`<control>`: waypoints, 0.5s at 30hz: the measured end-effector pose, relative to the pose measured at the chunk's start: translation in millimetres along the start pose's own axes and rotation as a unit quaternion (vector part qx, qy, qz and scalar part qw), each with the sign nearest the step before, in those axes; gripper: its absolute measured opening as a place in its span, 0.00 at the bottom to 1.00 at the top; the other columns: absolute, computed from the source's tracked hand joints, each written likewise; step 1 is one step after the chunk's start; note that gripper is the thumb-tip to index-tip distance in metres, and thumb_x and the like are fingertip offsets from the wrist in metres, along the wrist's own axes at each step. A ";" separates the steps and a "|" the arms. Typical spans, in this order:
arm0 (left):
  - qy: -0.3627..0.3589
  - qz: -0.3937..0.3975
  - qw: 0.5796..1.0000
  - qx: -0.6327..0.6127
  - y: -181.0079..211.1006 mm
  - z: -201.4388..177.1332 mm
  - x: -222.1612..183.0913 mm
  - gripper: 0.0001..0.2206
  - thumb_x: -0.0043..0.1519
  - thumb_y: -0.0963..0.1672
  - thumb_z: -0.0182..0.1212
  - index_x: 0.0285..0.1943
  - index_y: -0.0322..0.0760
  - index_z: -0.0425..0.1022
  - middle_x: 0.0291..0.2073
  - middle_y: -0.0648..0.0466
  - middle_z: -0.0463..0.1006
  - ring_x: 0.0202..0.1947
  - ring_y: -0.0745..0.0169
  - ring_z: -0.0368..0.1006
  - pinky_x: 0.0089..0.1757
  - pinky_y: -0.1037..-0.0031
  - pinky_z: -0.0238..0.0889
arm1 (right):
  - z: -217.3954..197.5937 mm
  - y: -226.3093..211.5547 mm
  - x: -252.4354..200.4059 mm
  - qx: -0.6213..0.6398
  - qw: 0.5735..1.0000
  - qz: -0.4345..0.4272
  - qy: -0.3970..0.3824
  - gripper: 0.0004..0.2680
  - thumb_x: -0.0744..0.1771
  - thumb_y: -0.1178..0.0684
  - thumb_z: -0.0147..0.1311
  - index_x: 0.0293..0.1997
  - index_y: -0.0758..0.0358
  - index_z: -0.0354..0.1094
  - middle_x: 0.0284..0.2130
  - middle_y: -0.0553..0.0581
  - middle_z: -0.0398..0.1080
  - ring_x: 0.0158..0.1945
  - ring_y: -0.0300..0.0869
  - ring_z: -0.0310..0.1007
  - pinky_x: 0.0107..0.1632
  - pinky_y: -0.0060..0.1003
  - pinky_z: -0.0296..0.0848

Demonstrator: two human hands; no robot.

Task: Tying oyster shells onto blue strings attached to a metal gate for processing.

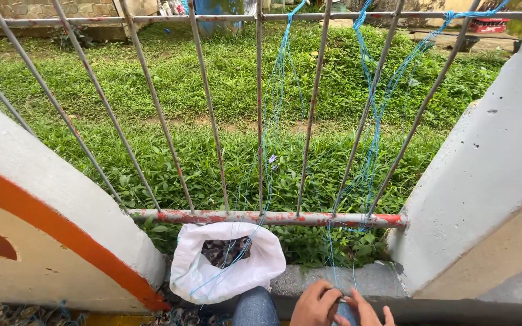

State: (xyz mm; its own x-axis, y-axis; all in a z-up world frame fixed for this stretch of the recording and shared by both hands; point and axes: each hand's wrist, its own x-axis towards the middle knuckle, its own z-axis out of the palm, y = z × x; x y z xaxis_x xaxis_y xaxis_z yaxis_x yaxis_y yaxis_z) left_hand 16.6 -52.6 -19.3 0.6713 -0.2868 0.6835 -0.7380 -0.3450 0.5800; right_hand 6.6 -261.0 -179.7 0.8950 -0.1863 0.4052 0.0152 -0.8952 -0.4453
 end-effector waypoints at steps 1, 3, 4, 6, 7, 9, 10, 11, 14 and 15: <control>-0.002 0.001 1.000 -0.002 1.7 -1.9 0.1 0.12 0.57 0.37 0.69 0.48 0.35 0.76 0.42 0.47 0.74 0.43 0.47 0.76 0.43 0.62 0.72 | 9.8 18.1 0.7 -0.001 1.000 0.002 0.001 0.32 0.56 0.29 0.64 0.65 0.50 0.65 0.40 0.46 0.81 0.51 0.37 0.79 0.74 0.71 0.36; 0.004 -0.013 1.000 -0.024 6.3 -4.7 -1.1 0.10 0.58 0.38 0.69 0.47 0.35 0.77 0.41 0.47 0.74 0.42 0.47 0.76 0.42 0.62 0.73 | 27.4 55.9 -0.4 0.179 0.953 0.156 -0.187 0.37 0.60 0.35 0.70 0.77 0.49 0.58 0.39 0.44 0.81 0.44 0.40 0.82 0.61 0.45 0.78; 0.003 -0.013 1.000 -0.026 6.6 -3.1 -2.2 0.10 0.58 0.38 0.69 0.47 0.35 0.77 0.41 0.47 0.74 0.42 0.47 0.76 0.42 0.62 0.73 | 34.6 63.0 -0.2 0.178 0.953 0.158 -0.186 0.37 0.60 0.35 0.70 0.77 0.49 0.58 0.39 0.44 0.81 0.44 0.40 0.82 0.61 0.45 0.78; -0.005 -0.016 1.000 -0.020 7.2 0.6 -3.5 0.09 0.58 0.38 0.68 0.46 0.36 0.77 0.40 0.47 0.74 0.41 0.47 0.76 0.41 0.63 0.72 | 48.6 77.7 2.4 0.512 0.788 0.157 -0.303 0.29 0.60 0.52 0.69 0.68 0.53 0.57 0.37 0.58 0.85 0.46 0.45 0.84 0.55 0.47 0.75; -0.004 -0.015 1.000 -0.021 5.0 3.5 -4.8 0.09 0.58 0.38 0.68 0.46 0.36 0.77 0.40 0.47 0.74 0.41 0.47 0.76 0.41 0.63 0.72 | 36.8 71.6 3.6 0.511 0.789 0.157 -0.303 0.29 0.60 0.52 0.69 0.68 0.53 0.57 0.37 0.58 0.85 0.46 0.45 0.84 0.55 0.47 0.75; -0.009 -0.021 1.000 0.002 0.1 6.8 -9.8 0.10 0.58 0.37 0.67 0.47 0.37 0.78 0.39 0.48 0.74 0.39 0.49 0.76 0.40 0.64 0.72 | 15.8 56.0 1.8 0.131 0.944 0.067 -0.296 0.24 0.65 0.45 0.68 0.67 0.54 0.62 0.36 0.47 0.84 0.46 0.32 0.81 0.64 0.35 0.46; -0.011 -0.022 1.000 0.002 1.0 3.8 -8.2 0.10 0.58 0.37 0.67 0.47 0.37 0.78 0.39 0.48 0.74 0.39 0.49 0.76 0.40 0.64 0.72 | 10.8 52.0 1.7 0.131 0.944 0.068 -0.296 0.24 0.65 0.45 0.68 0.67 0.54 0.62 0.36 0.47 0.84 0.46 0.32 0.81 0.64 0.35 0.46; -0.002 -0.023 1.000 0.012 1.9 1.0 -6.5 0.11 0.57 0.36 0.66 0.47 0.38 0.79 0.39 0.48 0.74 0.39 0.49 0.76 0.40 0.64 0.72 | 5.9 48.1 1.7 0.222 0.904 0.131 -0.340 0.18 0.66 0.48 0.63 0.62 0.56 0.68 0.37 0.51 0.84 0.46 0.34 0.82 0.60 0.34 0.61; 0.018 -0.029 0.999 0.020 12.7 -20.5 12.0 0.13 0.55 0.35 0.64 0.48 0.38 0.79 0.39 0.47 0.75 0.39 0.49 0.76 0.40 0.63 0.71 | 12.6 52.1 -11.8 0.340 0.868 0.139 -0.335 0.11 0.66 0.51 0.59 0.51 0.61 0.76 0.37 0.55 0.83 0.44 0.37 0.83 0.53 0.33 0.77; 0.032 -0.032 0.999 0.019 17.0 -29.8 21.1 0.14 0.55 0.35 0.63 0.49 0.37 0.79 0.40 0.47 0.76 0.40 0.48 0.76 0.41 0.63 0.70 | 18.9 56.1 -16.6 0.366 0.881 0.083 -0.288 0.09 0.66 0.52 0.59 0.46 0.63 0.78 0.36 0.57 0.81 0.42 0.39 0.83 0.51 0.35 0.79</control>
State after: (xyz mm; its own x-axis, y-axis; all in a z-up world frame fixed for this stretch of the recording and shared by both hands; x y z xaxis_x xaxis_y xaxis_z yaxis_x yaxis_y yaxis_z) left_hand 16.1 -37.9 18.2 0.7101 -0.2053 0.6735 -0.6897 -0.3949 0.6069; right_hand 1.1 -300.5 -226.5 0.9864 0.1355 -0.0932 -0.0429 -0.3353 -0.9411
